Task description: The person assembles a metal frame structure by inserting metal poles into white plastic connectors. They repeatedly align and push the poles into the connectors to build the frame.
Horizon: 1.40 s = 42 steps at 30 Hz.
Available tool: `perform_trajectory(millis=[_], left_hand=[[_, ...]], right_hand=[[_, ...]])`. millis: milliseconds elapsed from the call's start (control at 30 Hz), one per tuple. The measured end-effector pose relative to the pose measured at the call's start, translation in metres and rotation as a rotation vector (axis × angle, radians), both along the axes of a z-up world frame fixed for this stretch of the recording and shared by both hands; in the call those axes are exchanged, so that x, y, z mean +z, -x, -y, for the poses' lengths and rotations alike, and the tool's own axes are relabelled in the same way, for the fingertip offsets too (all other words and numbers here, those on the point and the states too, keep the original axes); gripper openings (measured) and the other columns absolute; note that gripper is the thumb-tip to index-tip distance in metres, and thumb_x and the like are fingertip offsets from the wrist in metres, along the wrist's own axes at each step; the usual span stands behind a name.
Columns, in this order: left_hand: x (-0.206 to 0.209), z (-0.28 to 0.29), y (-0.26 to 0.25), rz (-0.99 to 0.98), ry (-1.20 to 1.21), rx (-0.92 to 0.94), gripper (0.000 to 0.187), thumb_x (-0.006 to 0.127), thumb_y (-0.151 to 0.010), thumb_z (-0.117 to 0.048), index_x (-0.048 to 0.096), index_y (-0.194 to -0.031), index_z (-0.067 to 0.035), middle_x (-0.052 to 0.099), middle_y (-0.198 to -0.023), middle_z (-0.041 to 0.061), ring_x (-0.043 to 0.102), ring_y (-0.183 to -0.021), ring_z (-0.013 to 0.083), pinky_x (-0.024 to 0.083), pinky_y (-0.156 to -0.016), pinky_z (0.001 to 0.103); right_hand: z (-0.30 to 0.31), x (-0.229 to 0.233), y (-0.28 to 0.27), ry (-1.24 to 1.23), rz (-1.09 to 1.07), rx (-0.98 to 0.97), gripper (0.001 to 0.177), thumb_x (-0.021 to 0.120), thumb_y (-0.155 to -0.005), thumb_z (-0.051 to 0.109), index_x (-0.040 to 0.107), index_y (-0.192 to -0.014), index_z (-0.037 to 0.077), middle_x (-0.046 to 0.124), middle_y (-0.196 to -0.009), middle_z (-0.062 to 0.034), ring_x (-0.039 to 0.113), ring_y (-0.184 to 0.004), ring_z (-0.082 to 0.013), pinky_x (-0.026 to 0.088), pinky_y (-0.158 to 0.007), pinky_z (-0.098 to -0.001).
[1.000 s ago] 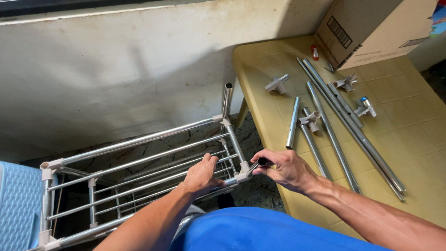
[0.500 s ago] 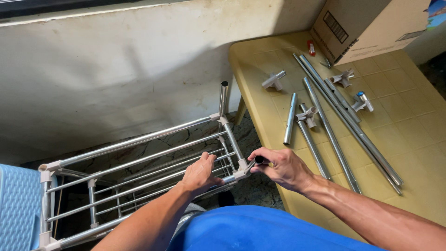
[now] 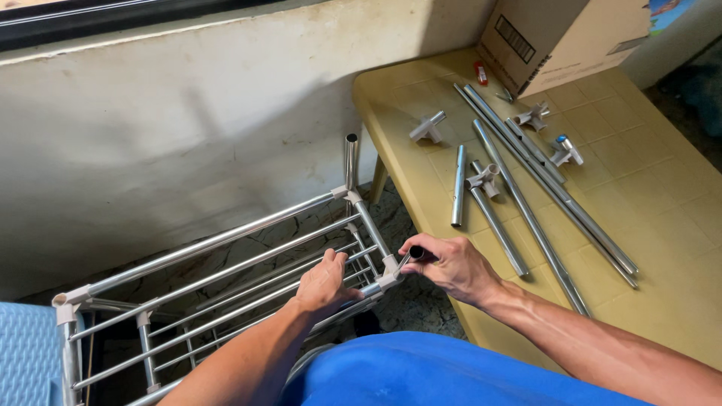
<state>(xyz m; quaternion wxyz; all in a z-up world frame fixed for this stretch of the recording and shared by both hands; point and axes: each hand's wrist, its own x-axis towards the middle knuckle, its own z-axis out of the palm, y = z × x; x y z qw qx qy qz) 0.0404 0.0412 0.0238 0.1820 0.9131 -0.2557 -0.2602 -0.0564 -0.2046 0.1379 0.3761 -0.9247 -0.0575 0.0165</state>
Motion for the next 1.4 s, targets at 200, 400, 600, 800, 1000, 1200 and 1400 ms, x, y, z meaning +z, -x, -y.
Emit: perform_trajectory(millis=[200,400,600,800,1000,1200,1400], left_hand=[[0.013,-0.004,0.001,-0.013,-0.003,-0.009,0.087,0.09,-0.069,-0.047,0.05,-0.133,-0.005,0.053,-0.126,0.015,0.059,-0.119,0.0367,0.052,-0.095,0.049],[0.02,-0.007,0.008,-0.009,-0.009,-0.012,0.076,0.087,-0.072,-0.047,0.053,-0.123,-0.003,0.053,-0.123,0.016,0.06,-0.117,0.0372,0.052,-0.094,0.049],[0.02,-0.005,0.007,0.012,0.027,-0.016,0.076,0.087,-0.073,-0.047,0.053,-0.124,-0.002,0.053,-0.123,0.017,0.06,-0.117,0.0373,0.052,-0.094,0.049],[0.019,-0.006,0.01,0.005,0.01,-0.028,0.08,0.088,-0.072,-0.047,0.051,-0.127,-0.001,0.051,-0.126,0.017,0.06,-0.117,0.0378,0.052,-0.095,0.048],[0.02,-0.004,0.009,0.005,-0.009,-0.011,0.082,0.088,-0.072,-0.047,0.05,-0.128,-0.001,0.05,-0.128,0.018,0.059,-0.119,0.0385,0.052,-0.095,0.049],[0.021,-0.004,0.01,0.008,0.01,-0.022,0.081,0.087,-0.073,-0.047,0.05,-0.128,-0.001,0.049,-0.129,0.018,0.059,-0.119,0.0391,0.052,-0.096,0.049],[0.013,-0.002,0.008,-0.006,-0.024,-0.004,0.081,0.088,-0.072,-0.046,0.051,-0.128,-0.002,0.051,-0.127,0.018,0.06,-0.118,0.0384,0.052,-0.096,0.049]], right_hand=[[-0.007,0.007,-0.001,0.09,0.104,0.031,0.034,0.081,-0.082,0.024,0.071,-0.112,0.011,0.08,-0.094,-0.0087,0.078,-0.08,-0.022,0.059,-0.071,-0.0357],[-0.016,0.007,0.004,0.061,-0.038,-0.007,0.028,0.076,-0.086,0.022,0.07,-0.111,0.011,0.08,-0.093,-0.0094,0.079,-0.084,-0.02,0.061,-0.076,-0.0342],[-0.029,0.011,0.005,0.136,-0.142,-0.238,0.028,0.079,-0.084,0.027,0.071,-0.107,0.012,0.079,-0.085,-0.0109,0.079,-0.079,-0.0197,0.06,-0.07,-0.0357],[-0.029,0.006,0.009,0.138,-0.032,-0.149,0.028,0.077,-0.088,0.024,0.069,-0.11,0.008,0.078,-0.092,-0.0123,0.075,-0.087,-0.0249,0.056,-0.08,-0.0413],[-0.032,-0.003,0.013,0.033,-0.057,-0.264,0.025,0.074,-0.088,0.025,0.069,-0.106,0.009,0.079,-0.085,-0.0106,0.08,-0.081,-0.0208,0.061,-0.073,-0.0378],[-0.038,-0.003,0.014,0.075,-0.031,-0.339,0.028,0.079,-0.086,0.028,0.069,-0.104,0.008,0.08,-0.084,-0.0106,0.079,-0.079,-0.0218,0.061,-0.071,-0.0371],[-0.018,0.003,0.013,-0.08,0.157,-0.018,0.034,0.074,-0.087,0.016,0.068,-0.118,0.005,0.078,-0.103,-0.0111,0.076,-0.092,-0.0246,0.06,-0.081,-0.0389]])
